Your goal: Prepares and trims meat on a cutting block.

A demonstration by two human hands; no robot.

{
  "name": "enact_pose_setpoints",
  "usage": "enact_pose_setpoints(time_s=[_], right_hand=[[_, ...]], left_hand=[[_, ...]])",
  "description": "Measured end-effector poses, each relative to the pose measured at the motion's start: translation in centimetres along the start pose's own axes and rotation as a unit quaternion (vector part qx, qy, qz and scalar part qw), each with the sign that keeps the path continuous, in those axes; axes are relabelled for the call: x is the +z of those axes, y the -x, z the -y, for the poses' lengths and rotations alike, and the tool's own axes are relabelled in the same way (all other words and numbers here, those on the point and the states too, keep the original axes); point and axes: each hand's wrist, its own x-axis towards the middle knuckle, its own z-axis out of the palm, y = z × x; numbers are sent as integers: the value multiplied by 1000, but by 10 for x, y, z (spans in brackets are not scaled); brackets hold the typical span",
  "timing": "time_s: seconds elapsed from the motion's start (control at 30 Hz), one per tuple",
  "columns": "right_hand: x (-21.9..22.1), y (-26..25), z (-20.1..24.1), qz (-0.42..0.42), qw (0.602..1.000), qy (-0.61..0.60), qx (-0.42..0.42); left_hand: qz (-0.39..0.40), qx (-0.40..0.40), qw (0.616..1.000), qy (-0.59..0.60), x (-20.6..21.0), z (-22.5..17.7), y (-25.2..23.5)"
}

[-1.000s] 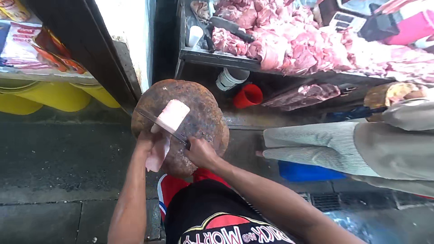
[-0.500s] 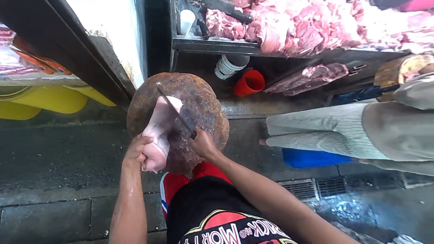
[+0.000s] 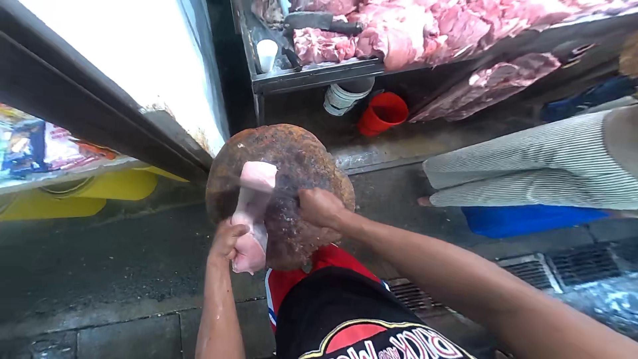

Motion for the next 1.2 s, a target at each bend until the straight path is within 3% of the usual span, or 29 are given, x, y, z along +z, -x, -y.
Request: enact_pose_setpoints(time_s=[0.1, 0.17, 0.23, 0.3, 0.47, 0.6, 0.8, 0.83, 0.93, 1.0, 1.2], right_hand=[[-20, -9, -28, -44, 999, 8, 30], [-25, -10, -39, -70, 996, 16, 45], [-26, -5, -41, -74, 996, -9, 41], [-25, 5, -32, -53, 998, -34, 27], [-11, 10, 6, 0, 999, -43, -16], [-21, -7, 13, 0, 1000, -15, 2], [-31, -45, -59, -72, 996, -39, 24], [-35, -45, -75, -84, 995, -52, 22], [-40, -19, -118, -112, 988, -103, 9], [-31, 1, -139, -112, 983, -143, 33], [42, 16, -204, -87, 972, -181, 122]], left_hand=[[26, -5, 999, -21, -1, 0, -1], [23, -2, 987, -162, -1, -9, -1], [-27, -25, 922, -385, 6, -33, 2], [-85, -48, 857, -505, 30, -56, 4], [-182, 26, 771, -609, 106, -38, -43], [-238, 49, 708, -663, 114, -13, -55], [-220, 20, 731, -646, 85, -5, -33], [-204, 17, 751, -628, 82, -8, -32], [-148, 19, 867, -475, 73, -32, -35], [-140, 3, 899, -414, 65, -49, -44], [-40, -84, 837, -539, 66, -63, -74]])
